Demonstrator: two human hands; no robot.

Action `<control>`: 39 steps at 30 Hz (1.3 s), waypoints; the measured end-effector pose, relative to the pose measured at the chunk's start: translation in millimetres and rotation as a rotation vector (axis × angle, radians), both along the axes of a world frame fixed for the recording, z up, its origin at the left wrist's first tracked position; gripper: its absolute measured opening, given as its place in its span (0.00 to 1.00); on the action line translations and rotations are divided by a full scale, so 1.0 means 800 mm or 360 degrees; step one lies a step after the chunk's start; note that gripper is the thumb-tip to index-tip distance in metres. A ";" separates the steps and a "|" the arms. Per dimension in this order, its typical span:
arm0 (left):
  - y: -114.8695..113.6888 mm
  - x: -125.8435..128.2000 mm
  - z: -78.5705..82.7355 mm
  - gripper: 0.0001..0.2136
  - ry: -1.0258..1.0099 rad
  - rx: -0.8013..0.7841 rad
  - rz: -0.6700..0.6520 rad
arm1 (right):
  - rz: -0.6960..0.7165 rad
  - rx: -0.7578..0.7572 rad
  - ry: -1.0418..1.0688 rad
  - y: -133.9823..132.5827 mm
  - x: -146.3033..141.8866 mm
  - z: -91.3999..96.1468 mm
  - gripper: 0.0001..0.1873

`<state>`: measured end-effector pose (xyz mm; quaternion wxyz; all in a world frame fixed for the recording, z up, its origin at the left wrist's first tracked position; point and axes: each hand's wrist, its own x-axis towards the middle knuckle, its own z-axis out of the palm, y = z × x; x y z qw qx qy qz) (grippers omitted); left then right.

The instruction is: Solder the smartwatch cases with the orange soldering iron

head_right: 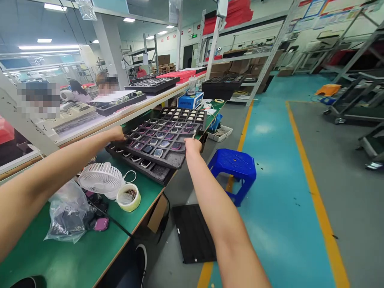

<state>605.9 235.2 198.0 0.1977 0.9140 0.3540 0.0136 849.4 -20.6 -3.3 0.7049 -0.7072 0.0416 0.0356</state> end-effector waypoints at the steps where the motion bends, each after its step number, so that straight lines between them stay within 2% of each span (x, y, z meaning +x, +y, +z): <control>1: -0.009 0.001 0.002 0.21 0.0048 -0.0036 -0.0028 | 0.0009 -0.0033 -0.0010 0.004 0.004 0.001 0.24; 4: -0.054 0.001 -0.006 0.20 0.0204 -0.0223 -0.0147 | 0.0047 -0.0140 -0.0031 0.012 0.012 0.005 0.24; 9: -0.158 -0.015 -0.059 0.20 0.0363 -0.0614 -0.0345 | 0.0075 -0.0314 -0.0043 0.009 0.010 0.008 0.25; 12: -0.199 -0.023 -0.085 0.20 0.0424 -0.0729 -0.0342 | 0.0059 -0.0400 -0.0022 0.006 0.004 0.009 0.25; 15: -0.213 -0.027 -0.096 0.20 0.0439 -0.0719 -0.0268 | 0.0044 -0.0466 0.0002 0.007 -0.001 0.011 0.25; 23: -0.205 -0.034 -0.101 0.20 0.0301 -0.0391 -0.0099 | 0.0025 -0.0552 -0.0024 0.012 -0.012 0.024 0.23; 28: -0.229 -0.048 -0.099 0.22 0.0171 -0.0277 -0.0082 | 0.0046 -0.0576 -0.0112 0.032 -0.036 0.027 0.22; 31: -0.251 -0.077 -0.100 0.23 0.0086 -0.0271 -0.0073 | 0.0089 -0.0590 -0.0164 0.042 -0.061 0.030 0.22; 34: -0.277 -0.123 -0.103 0.22 -0.0027 -0.0328 -0.0134 | 0.0154 -0.0599 -0.0203 0.042 -0.087 0.038 0.23; 37: -0.310 -0.185 -0.111 0.19 -0.0169 -0.0462 -0.0254 | 0.0231 -0.0610 -0.0255 0.029 -0.106 0.052 0.23; 39: -0.334 -0.239 -0.121 0.16 -0.0267 -0.0595 -0.0330 | 0.0299 -0.0619 -0.0304 0.015 -0.118 0.064 0.23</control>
